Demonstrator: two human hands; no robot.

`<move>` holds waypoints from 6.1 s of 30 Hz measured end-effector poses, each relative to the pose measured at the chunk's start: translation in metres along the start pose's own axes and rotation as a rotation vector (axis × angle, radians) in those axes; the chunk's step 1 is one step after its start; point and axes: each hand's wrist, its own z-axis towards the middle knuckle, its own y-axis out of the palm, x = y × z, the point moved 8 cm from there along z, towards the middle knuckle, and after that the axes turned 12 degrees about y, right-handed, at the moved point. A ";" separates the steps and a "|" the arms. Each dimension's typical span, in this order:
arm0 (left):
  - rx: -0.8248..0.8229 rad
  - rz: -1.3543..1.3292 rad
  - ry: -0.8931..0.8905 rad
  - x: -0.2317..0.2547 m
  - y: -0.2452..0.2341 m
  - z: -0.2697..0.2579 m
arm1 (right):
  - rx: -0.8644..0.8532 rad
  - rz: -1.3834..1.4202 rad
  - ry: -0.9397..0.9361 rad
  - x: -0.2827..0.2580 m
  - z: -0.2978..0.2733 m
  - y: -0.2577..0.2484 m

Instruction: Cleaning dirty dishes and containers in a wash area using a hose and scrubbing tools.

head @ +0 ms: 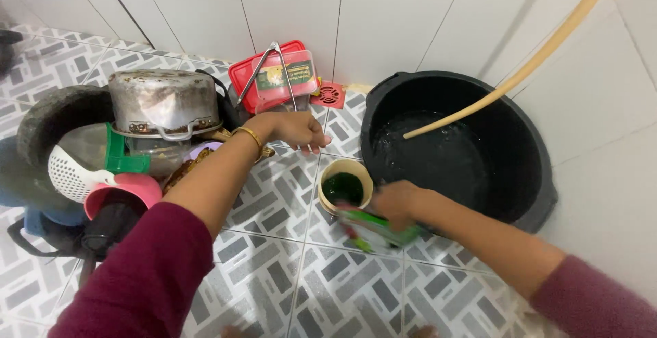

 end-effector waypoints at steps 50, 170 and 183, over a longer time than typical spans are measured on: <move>-0.017 -0.018 0.373 0.089 0.198 0.192 | 0.465 -0.227 -0.364 0.084 -0.106 0.025; 0.038 0.536 -0.102 -0.114 0.149 0.040 | 0.080 0.216 0.218 -0.026 0.297 0.217; 0.168 0.274 -0.095 -0.117 0.136 0.034 | 0.138 1.203 0.288 -0.019 0.283 0.156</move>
